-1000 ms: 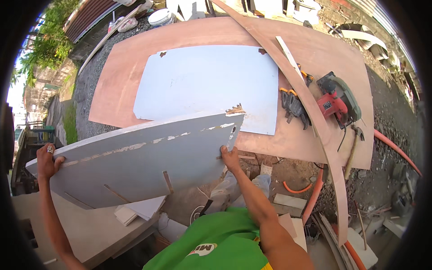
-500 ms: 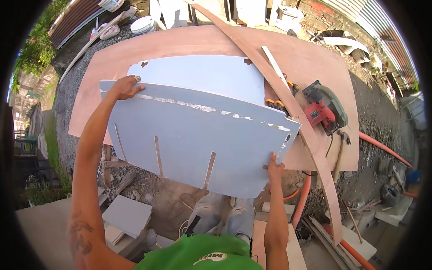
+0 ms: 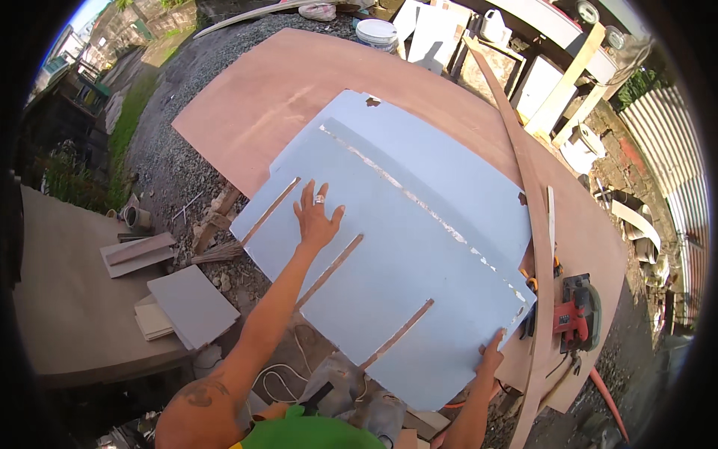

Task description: The person measures a board using a tape measure and marks it with a pencil.

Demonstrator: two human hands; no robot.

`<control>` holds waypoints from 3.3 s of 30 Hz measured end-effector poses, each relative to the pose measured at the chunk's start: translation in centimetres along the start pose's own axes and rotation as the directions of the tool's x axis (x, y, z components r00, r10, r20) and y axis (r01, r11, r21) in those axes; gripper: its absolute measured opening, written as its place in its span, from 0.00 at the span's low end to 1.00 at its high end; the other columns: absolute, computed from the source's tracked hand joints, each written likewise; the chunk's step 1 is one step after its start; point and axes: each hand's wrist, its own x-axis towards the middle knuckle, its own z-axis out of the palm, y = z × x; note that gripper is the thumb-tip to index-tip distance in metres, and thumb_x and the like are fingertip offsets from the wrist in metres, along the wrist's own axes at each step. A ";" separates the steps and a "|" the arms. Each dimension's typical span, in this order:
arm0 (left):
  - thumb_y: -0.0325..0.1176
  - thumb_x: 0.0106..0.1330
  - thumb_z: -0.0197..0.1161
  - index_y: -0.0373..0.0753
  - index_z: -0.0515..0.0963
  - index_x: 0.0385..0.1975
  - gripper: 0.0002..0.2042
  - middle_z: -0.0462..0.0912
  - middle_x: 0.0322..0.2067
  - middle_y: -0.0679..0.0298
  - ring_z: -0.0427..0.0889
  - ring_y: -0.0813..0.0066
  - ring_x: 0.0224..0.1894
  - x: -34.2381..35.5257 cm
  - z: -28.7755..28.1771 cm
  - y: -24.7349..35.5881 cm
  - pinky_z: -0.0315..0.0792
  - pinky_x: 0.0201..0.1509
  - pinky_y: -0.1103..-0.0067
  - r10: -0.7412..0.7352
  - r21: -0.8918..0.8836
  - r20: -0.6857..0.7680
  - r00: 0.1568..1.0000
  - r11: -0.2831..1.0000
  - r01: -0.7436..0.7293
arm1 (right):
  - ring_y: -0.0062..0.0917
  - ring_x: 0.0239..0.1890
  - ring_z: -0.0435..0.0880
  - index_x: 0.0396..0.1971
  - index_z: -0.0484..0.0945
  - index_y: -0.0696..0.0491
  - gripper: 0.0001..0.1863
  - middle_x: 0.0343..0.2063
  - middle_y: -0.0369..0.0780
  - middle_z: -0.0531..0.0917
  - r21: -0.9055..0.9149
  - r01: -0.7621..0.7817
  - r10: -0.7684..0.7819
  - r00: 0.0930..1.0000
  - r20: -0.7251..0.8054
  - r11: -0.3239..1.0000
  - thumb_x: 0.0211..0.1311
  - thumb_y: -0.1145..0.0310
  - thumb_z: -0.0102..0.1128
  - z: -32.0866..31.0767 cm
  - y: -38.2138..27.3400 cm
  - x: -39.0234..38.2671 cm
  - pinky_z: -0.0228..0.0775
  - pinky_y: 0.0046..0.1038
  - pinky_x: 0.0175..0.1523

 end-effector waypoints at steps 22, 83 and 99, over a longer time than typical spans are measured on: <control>0.44 0.65 0.66 0.26 0.71 0.53 0.27 0.77 0.48 0.54 0.80 0.59 0.45 -9.4 -3.3 -18.3 0.77 0.48 0.62 -0.789 -0.853 0.422 0.447 -0.178 0.491 | 0.32 0.44 0.80 0.52 0.71 0.69 0.48 0.38 0.47 0.83 -0.109 0.135 -0.107 0.967 0.232 0.985 0.53 0.33 0.61 7.4 -4.7 -0.4 0.68 0.38 0.54; 0.36 0.61 0.57 0.41 0.78 0.28 0.07 0.81 0.24 0.57 0.83 0.57 0.29 -55.5 -13.9 11.1 0.76 0.30 0.67 -0.194 0.380 0.654 0.731 0.920 -0.097 | 0.23 0.24 0.80 0.29 0.79 0.62 0.18 0.20 0.42 0.82 -0.012 0.829 -0.415 0.292 0.861 0.559 0.62 0.58 0.62 -10.3 3.2 -0.7 0.72 0.28 0.33; 0.32 0.59 0.57 0.41 0.79 0.21 0.08 0.82 0.21 0.58 0.85 0.64 0.26 -49.8 -18.3 6.7 0.77 0.26 0.70 -0.082 0.301 0.796 0.599 0.913 -0.275 | 0.23 0.28 0.81 0.34 0.81 0.62 0.18 0.26 0.42 0.84 -0.048 0.795 -0.361 0.328 0.873 0.605 0.64 0.58 0.61 -5.3 0.8 -10.1 0.73 0.26 0.37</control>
